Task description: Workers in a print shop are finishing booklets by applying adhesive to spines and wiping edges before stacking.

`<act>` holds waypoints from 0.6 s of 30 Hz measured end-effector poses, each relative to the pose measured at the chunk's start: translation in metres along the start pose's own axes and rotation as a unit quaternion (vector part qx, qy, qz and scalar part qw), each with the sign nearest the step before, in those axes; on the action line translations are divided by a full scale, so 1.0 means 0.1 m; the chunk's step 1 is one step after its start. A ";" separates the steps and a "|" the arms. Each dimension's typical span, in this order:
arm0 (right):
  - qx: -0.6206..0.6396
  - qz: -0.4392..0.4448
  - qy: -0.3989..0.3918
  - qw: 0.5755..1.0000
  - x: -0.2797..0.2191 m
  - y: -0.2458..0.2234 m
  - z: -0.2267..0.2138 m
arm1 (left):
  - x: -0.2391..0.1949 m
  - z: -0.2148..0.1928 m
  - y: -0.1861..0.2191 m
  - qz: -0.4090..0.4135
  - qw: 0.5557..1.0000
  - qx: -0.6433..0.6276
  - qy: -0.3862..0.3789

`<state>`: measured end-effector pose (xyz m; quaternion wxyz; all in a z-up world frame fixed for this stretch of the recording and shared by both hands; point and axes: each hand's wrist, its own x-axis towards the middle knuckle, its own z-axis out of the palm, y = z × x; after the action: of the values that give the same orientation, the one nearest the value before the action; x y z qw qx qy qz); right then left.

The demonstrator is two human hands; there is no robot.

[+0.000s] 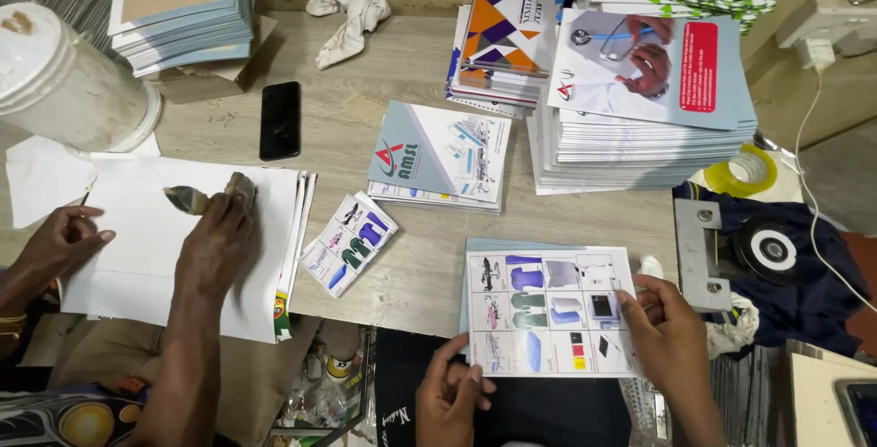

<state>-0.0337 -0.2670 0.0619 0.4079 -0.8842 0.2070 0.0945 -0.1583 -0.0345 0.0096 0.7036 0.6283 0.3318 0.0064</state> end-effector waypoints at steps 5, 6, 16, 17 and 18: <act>0.062 0.019 0.015 0.998 -0.14 -0.09 -0.06 | 0.09 -0.13 0.02 -0.063 0.977 -0.169 -0.115; 0.063 0.016 0.015 0.998 -0.19 -0.19 -0.09 | 0.16 -0.20 0.06 -0.060 0.977 -0.171 -0.115; 0.385 -0.026 -0.262 0.885 0.40 -1.18 0.63 | 1.16 -0.83 1.33 0.158 0.986 -0.058 0.004; 0.441 -0.068 -0.288 0.847 0.48 -1.31 0.80 | 1.36 -0.88 1.43 0.220 0.972 -0.082 0.023; 0.441 -0.073 -0.291 0.846 0.67 -1.32 0.96 | 1.68 -0.94 1.32 0.226 0.970 -0.083 0.026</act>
<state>0.0849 -0.1364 0.0668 0.8023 -0.5553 0.0332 0.2165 -0.0181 0.1477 0.0503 0.7247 0.6260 0.1980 0.2092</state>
